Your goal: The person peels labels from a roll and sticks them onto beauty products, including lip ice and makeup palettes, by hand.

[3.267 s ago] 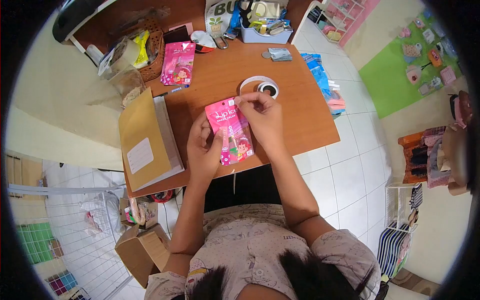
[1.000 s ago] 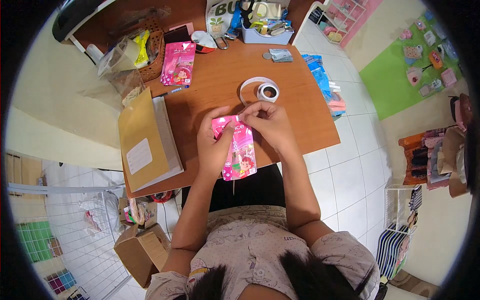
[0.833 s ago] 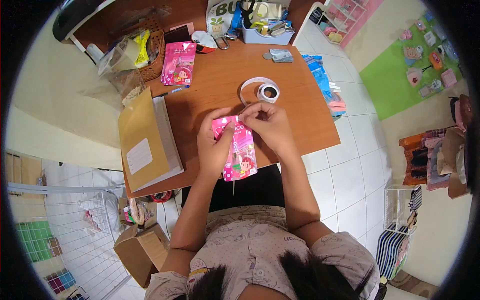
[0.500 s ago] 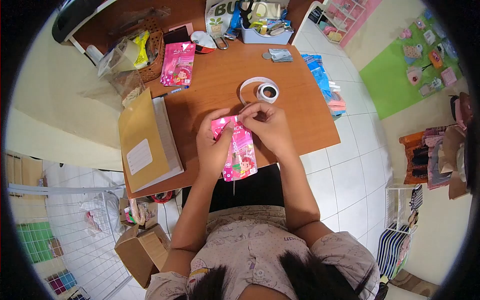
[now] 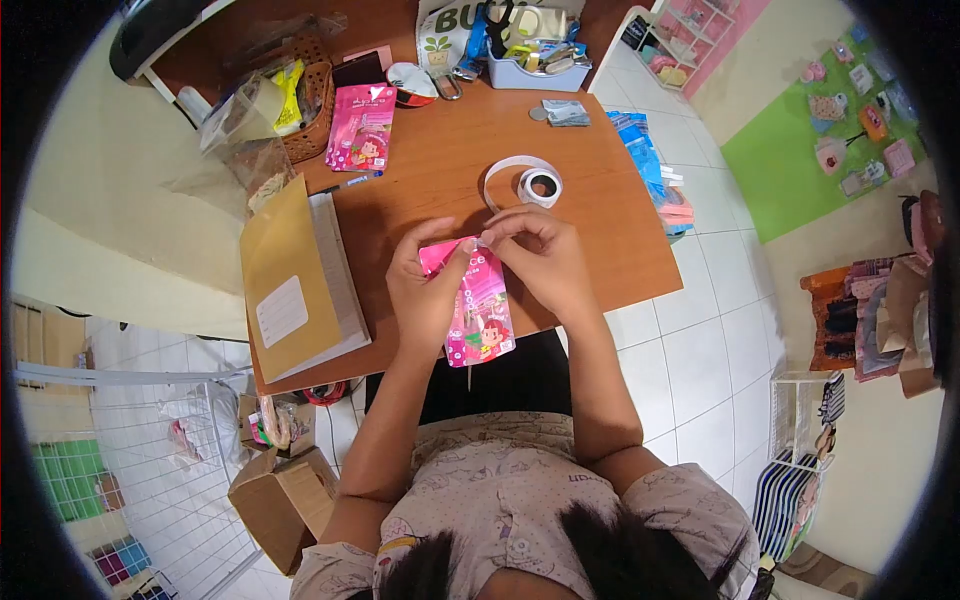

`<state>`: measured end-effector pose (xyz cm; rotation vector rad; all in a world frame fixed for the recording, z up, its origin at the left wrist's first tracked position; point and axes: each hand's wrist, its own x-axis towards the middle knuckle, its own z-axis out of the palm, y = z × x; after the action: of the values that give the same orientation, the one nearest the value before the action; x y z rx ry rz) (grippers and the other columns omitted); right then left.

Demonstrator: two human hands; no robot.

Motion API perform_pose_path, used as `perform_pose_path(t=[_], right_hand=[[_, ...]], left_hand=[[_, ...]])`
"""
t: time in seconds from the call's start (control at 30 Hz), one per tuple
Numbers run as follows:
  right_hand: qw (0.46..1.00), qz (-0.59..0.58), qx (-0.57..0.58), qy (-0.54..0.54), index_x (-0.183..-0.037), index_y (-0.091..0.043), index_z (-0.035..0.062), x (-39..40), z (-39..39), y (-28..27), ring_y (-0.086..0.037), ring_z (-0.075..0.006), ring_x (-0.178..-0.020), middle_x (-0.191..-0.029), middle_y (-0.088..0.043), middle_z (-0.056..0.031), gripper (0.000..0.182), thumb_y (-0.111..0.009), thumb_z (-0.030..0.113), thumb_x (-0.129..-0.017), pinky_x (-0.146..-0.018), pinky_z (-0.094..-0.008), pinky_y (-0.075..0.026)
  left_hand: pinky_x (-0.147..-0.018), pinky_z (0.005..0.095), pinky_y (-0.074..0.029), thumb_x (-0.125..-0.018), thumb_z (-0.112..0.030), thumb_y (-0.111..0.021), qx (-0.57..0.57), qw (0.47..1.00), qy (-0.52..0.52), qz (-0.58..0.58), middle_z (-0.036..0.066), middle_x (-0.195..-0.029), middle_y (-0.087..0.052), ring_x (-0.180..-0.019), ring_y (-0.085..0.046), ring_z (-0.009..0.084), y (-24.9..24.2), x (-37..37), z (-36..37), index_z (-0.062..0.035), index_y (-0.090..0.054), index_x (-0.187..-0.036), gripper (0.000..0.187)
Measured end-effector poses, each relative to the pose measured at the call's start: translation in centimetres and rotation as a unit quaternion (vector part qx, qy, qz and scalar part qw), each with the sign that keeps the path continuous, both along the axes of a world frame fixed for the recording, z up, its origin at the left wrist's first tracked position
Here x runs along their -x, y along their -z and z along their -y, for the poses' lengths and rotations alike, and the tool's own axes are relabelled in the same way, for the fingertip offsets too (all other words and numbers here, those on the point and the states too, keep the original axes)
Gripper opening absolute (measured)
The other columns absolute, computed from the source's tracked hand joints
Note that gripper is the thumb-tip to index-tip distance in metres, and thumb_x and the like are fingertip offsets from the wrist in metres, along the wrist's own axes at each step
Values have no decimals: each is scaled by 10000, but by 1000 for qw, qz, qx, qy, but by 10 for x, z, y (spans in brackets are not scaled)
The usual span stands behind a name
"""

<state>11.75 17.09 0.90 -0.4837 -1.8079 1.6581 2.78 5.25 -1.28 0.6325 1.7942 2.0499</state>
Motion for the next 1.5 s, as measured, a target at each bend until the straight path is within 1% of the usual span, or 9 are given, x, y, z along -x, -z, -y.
perform_pose_path(t=[0.17, 0.27, 0.37, 0.57, 0.8, 0.97, 1.17, 1.27, 1.5], right_hand=[[996, 81, -46, -9, -873, -687, -49, -3, -1, -2, -648, -153, -863, -963, -657, -89, 68, -707, -1, -830, -778, -279, -535], [994, 85, -55, 43, -750, -660, -31, 0, 4, -3, -641, -151, -743, -800, -671, -111, 125, -754, 51, -762, -668, -280, -494], [996, 79, -46, 19, -837, -557, -11, 0, -3, 9, -658, -160, -827, -880, -670, -125, 145, -692, -61, -818, -755, -274, -542], [997, 0, 78, -22, -878, -471, 30, -2, -12, 7, -656, -157, -859, -879, -661, -125, 244, -680, -80, -816, -779, -271, -545], [999, 39, 32, 2, -924, -489, 40, 3, -4, 14, -624, -114, -803, -853, -643, -78, 251, -709, -33, -829, -725, -248, -515], [990, -13, 138, 9, -969, -512, 16, 6, -6, 20, -583, -90, -728, -825, -628, -60, 248, -713, -19, -829, -675, -228, -479], [998, 13, 55, 9, -996, -518, 32, 6, -3, 23, -623, -101, -813, -875, -654, -53, 198, -673, -13, -881, -713, -231, -500], [982, -41, 182, 16, -1003, -544, 11, 3, -2, 12, -590, -89, -748, -840, -642, -45, 215, -702, 23, -857, -683, -219, -471], [979, 133, 53, -146, -924, -633, 17, -31, -21, -2, -572, -62, -736, -835, -637, 11, 86, -686, 48, -865, -649, -236, -482]], left_hand=[[-740, 227, -511, -849, -14, -707, -37, 998, 14, 47, 64, -950, -679, -828, -641, 88, 1, -1, 0, -1, -619, -1144, 307], [-734, 224, -508, -848, -15, -709, -37, 998, 19, 45, 58, -945, -677, -822, -641, 85, 3, -1, 1, -4, -615, -1156, 321], [-725, 221, -512, -858, -4, -699, -29, 999, 16, 22, 61, -933, -682, -809, -642, 82, 4, -1, 1, -10, -594, -1182, 340], [-730, 225, -506, -878, -10, -677, -18, 999, 30, 21, 55, -931, -672, -811, -632, 84, 0, -2, 3, -17, -567, -1219, 358], [-880, 280, -460, -940, -46, -566, -25, 999, 28, -9, 100, -1005, -624, -950, -597, 136, 12, -1, -2, -34, -477, -1314, 384], [-874, 282, -460, -950, -39, -541, -21, 999, 22, -10, 99, -993, -621, -928, -597, 141, 10, -1, 1, -35, -464, -1327, 385], [-857, 265, -458, -966, -37, -526, -55, 997, 39, 32, 93, -989, -614, -912, -588, 121, 8, -3, -1, -39, -450, -1335, 377], [-861, 268, -455, -979, -53, -516, -64, 995, 51, 51, 86, -993, -610, -927, -580, 118, 7, -3, 2, -38, -436, -1344, 375], [-868, 288, -463, -1023, -160, -472, -120, 993, 4, -22, 73, -1106, -573, -1034, -550, 115, 28, 3, -2, -63, -412, -1367, 363]])
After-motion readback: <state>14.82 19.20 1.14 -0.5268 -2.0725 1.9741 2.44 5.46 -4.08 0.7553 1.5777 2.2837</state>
